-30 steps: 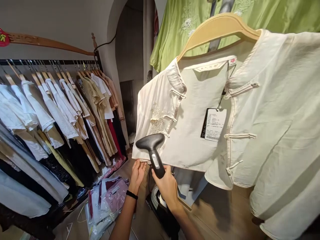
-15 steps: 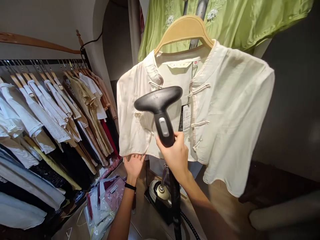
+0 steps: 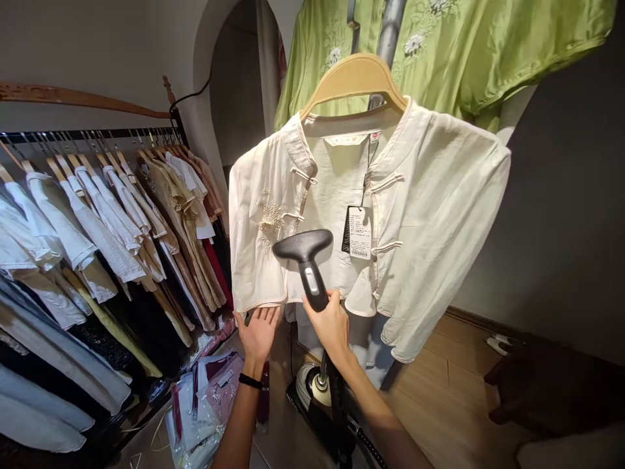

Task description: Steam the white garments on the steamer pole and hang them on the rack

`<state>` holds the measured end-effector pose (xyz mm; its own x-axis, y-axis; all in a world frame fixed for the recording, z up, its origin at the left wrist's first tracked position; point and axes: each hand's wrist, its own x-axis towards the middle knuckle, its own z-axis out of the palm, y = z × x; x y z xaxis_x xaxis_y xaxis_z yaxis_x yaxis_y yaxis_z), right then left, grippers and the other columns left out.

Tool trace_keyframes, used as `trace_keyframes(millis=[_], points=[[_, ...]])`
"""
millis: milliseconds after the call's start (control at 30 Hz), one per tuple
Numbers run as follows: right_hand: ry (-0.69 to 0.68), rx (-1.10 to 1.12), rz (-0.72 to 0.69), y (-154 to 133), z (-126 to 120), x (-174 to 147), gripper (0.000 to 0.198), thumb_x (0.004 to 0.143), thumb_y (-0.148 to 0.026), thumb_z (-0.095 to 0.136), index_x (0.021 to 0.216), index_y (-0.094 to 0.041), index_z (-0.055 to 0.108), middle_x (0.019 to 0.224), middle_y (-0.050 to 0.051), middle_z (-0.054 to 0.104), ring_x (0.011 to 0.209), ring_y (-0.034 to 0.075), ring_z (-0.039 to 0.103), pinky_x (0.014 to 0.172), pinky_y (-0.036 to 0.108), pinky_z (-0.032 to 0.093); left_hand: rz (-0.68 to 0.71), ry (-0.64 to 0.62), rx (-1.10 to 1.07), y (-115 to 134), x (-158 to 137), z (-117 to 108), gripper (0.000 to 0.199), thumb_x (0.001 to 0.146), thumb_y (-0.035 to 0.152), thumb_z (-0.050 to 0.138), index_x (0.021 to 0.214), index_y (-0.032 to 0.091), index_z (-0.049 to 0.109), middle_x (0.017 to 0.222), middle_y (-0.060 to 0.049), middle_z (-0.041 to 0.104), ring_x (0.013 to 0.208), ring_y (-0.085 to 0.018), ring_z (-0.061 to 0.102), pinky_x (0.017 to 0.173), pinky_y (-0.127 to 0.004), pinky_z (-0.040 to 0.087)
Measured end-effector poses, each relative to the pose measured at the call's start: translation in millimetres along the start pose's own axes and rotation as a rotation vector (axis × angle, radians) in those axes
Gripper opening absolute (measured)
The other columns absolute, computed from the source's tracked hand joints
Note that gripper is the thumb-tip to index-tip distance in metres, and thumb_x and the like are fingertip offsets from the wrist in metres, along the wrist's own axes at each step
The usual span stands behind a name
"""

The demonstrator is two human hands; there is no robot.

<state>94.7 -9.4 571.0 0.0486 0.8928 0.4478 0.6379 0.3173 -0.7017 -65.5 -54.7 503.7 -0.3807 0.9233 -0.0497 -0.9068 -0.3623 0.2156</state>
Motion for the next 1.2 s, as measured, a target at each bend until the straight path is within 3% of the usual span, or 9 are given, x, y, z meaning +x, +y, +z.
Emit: trace_keyframes(millis=[100,267,433,533,700,833,967,1067,1200], points=[[-0.046,0.039,0.031,23.8,14.2,-17.7,0.042,0.079,-0.058,0.052,0.096,-0.021,0.041,0.082,0.009,0.066,0.074,0.028,0.066,0.06,0.031,0.043,0.025,-0.009,0.047,-0.5,1.7,-2.5,0.064,0.081,0.063,0.057,0.121,0.012,0.057,0.143,-0.023,0.044,0.133,-0.032,0.044,0.105,-0.049,0.046],[-0.112,0.032,0.102,56.2,29.6,-45.7,0.041,0.077,-0.059,0.05,0.092,-0.022,0.04,0.076,0.008,0.065,0.069,0.027,0.065,0.057,0.031,0.042,0.1,0.013,0.296,-8.4,11.0,-4.9,0.011,0.083,0.02,0.066,0.091,0.012,0.068,0.113,-0.013,0.068,0.118,-0.026,0.06,0.108,-0.041,0.045],[-0.144,0.03,0.166,77.2,24.6,-65.6,0.04,0.077,-0.057,0.05,0.093,-0.021,0.042,0.076,0.007,0.065,0.069,0.028,0.065,0.059,0.033,0.044,0.211,0.118,0.37,-9.1,23.7,-7.4,0.021,0.08,0.013,0.068,0.101,0.016,0.068,0.1,-0.007,0.072,0.103,-0.021,0.067,0.104,-0.044,0.048],[-0.137,0.092,0.16,79.4,12.4,-77.4,0.039,0.075,-0.057,0.054,0.09,-0.023,0.044,0.073,0.005,0.064,0.068,0.029,0.066,0.058,0.035,0.046,0.266,0.152,0.339,-1.6,32.0,-13.7,0.014,0.079,0.016,0.069,0.093,0.017,0.068,0.096,-0.005,0.072,0.098,-0.019,0.067,0.101,-0.043,0.05],[0.011,0.16,0.146,50.4,-24.1,-83.9,0.037,0.069,-0.056,0.063,0.085,-0.026,0.047,0.069,0.004,0.064,0.062,0.029,0.064,0.053,0.037,0.046,0.147,0.06,0.358,-7.5,32.5,-27.9,0.012,0.072,0.023,0.076,0.08,0.018,0.068,0.088,-0.003,0.071,0.097,-0.018,0.066,0.095,-0.036,0.051],[0.137,0.14,0.121,5.1,-67.7,-56.8,0.045,0.068,-0.062,0.063,0.087,-0.024,0.048,0.069,0.003,0.062,0.064,0.025,0.063,0.056,0.033,0.045,-0.102,-0.037,0.538,-46.5,31.4,-22.6,0.027,0.062,0.015,0.083,0.086,0.015,0.07,0.096,-0.006,0.07,0.102,-0.022,0.064,0.096,-0.038,0.048],[0.22,0.101,0.022,-37.7,-102.1,-14.8,0.051,0.069,-0.062,0.064,0.093,-0.022,0.047,0.078,0.005,0.062,0.071,0.023,0.062,0.061,0.031,0.045,-0.112,-0.038,0.546,-84.7,44.5,-1.9,0.03,0.068,0.031,0.081,0.09,0.015,0.07,0.096,-0.007,0.07,0.1,-0.02,0.064,0.094,-0.038,0.048],[0.249,0.076,-0.037,-58.2,-109.4,11.5,0.051,0.071,-0.061,0.064,0.096,-0.021,0.045,0.079,0.005,0.061,0.071,0.023,0.06,0.06,0.03,0.043,-0.088,-0.051,0.577,-96.6,50.3,2.5,0.038,0.064,0.035,0.084,0.091,0.013,0.07,0.094,-0.007,0.07,0.088,-0.016,0.065,0.084,-0.03,0.05],[0.278,0.065,-0.098,-61.4,-98.8,33.9,0.047,0.073,-0.057,0.064,0.096,-0.021,0.044,0.081,0.005,0.06,0.072,0.022,0.059,0.061,0.03,0.042,-0.078,-0.028,0.642,-98.0,42.2,-14.8,0.04,0.058,0.039,0.086,0.079,0.01,0.069,0.08,-0.005,0.069,0.071,-0.012,0.063,0.071,-0.023,0.049]])
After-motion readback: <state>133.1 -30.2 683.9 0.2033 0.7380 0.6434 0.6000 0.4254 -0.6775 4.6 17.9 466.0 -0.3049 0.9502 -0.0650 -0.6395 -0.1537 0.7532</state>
